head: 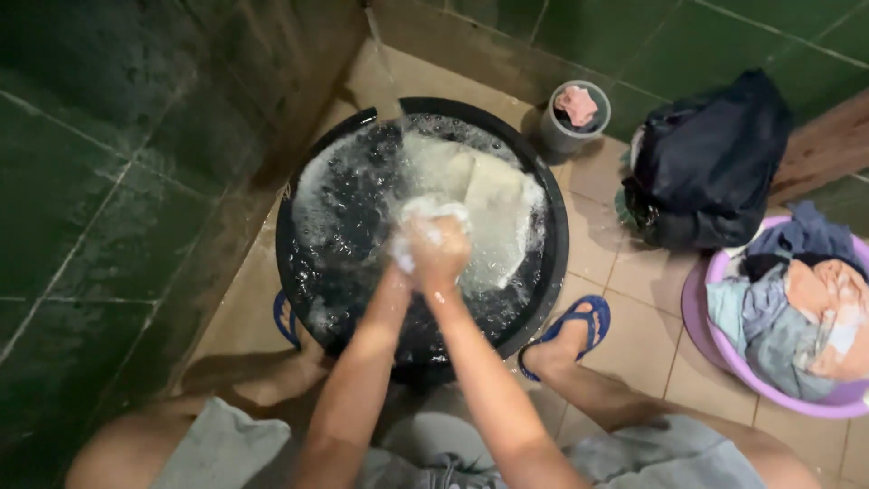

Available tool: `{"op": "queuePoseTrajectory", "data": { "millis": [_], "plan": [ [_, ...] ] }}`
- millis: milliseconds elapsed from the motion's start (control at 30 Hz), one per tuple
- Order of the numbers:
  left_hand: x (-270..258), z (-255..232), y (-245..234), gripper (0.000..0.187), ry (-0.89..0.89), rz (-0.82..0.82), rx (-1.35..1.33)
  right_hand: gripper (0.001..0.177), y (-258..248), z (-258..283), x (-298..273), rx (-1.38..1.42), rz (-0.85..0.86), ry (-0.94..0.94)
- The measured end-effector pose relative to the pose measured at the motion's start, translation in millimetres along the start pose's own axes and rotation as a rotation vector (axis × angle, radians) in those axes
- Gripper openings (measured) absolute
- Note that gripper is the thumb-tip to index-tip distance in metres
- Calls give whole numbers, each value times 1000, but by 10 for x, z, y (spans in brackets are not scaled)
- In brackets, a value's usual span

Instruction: The person washes clothes by hand in a black basin filled with soapy water, scrubbing and rinsing each item. They transfer washed items to a nearby purple basin and continue with the remaining laundry.

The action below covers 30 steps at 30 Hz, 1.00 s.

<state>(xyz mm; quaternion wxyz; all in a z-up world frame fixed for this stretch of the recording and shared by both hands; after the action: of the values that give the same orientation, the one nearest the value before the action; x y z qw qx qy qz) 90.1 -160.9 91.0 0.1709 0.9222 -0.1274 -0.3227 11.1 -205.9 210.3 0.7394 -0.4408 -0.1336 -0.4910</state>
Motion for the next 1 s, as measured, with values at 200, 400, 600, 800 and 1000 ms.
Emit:
{"op": "queuePoseTrajectory", "data": {
  "millis": [200, 400, 600, 800, 1000],
  "plan": [
    [118, 513, -192, 31, -91, -170, 221, 19, 376, -869, -149, 66, 106, 711],
    [520, 467, -588, 31, 156, 48, 326, 35, 411, -1060, -567, -132, 230, 484],
    [183, 279, -989, 51, 722, -504, 990, 75, 517, -1445, -897, -534, 582, 28],
    [124, 478, -1127, 41, 610, -497, 1464, 74, 1034, -2012, -1334, -549, 996, 248],
    [288, 374, -728, 50, 387, -362, 985, 59, 1177, -2167, -1373, 25, 629, 517]
  ]
}}
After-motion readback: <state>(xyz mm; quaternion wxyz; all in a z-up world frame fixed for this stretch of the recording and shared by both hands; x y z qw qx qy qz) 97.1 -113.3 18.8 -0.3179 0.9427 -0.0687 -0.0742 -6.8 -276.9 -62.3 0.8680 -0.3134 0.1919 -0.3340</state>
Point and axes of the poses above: each hand's wrist, its own x-axis towards the middle knuckle, its own y-axis out of the palm, z = x × y, the point moved 5 cm from there along x, towards the middle knuckle, and after that the axes turned 7 degrees about -z, right-handed, at the moved point
